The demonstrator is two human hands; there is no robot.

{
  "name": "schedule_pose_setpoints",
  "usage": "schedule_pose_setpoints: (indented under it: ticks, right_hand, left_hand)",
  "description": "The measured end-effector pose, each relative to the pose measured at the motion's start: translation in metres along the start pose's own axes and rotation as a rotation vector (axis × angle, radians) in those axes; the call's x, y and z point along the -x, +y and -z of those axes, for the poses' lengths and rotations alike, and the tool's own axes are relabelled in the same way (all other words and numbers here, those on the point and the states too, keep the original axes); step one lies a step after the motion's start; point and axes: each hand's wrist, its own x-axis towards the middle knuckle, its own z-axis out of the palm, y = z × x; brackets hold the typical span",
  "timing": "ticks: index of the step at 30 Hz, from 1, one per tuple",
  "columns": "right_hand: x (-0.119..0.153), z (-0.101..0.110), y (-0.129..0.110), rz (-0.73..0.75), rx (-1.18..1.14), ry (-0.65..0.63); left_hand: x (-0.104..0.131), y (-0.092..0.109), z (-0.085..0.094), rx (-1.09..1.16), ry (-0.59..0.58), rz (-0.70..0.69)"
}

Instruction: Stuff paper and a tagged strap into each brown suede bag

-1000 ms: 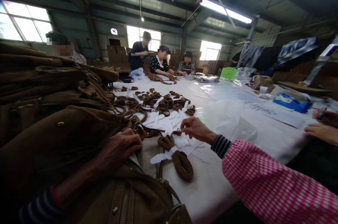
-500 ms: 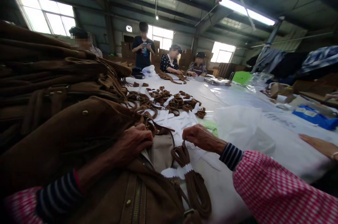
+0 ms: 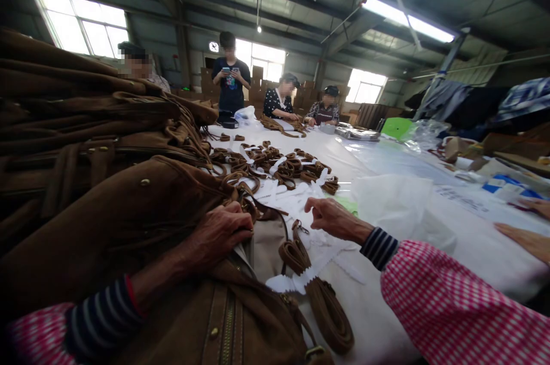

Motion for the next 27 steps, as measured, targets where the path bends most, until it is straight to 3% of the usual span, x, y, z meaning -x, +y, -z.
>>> schedule_pose_setpoints:
  ticks: [3, 7, 10, 17, 27]
  right_hand:
    - [0.002, 0.005, -0.005, -0.042, -0.013, -0.103]
    - [0.005, 0.013, -0.022, -0.197, -0.255, -0.286]
    - [0.007, 0.013, -0.029, -0.298, -0.389, -0.342]
    - [0.015, -0.006, -0.027, -0.348, -0.525, -0.249]
    - [0.021, -0.011, -0.04, -0.332, -0.594, -0.188]
  left_hand:
    - [-0.001, 0.0, 0.0, 0.007, 0.003, -0.002]
    - [-0.002, 0.0, 0.0, 0.005, -0.007, 0.005]
    - [-0.002, 0.0, 0.0, -0.004, -0.006, 0.025]
    - [-0.002, 0.002, 0.003, -0.007, -0.029, 0.036]
    - [-0.002, 0.002, 0.003, -0.001, -0.023, 0.032]
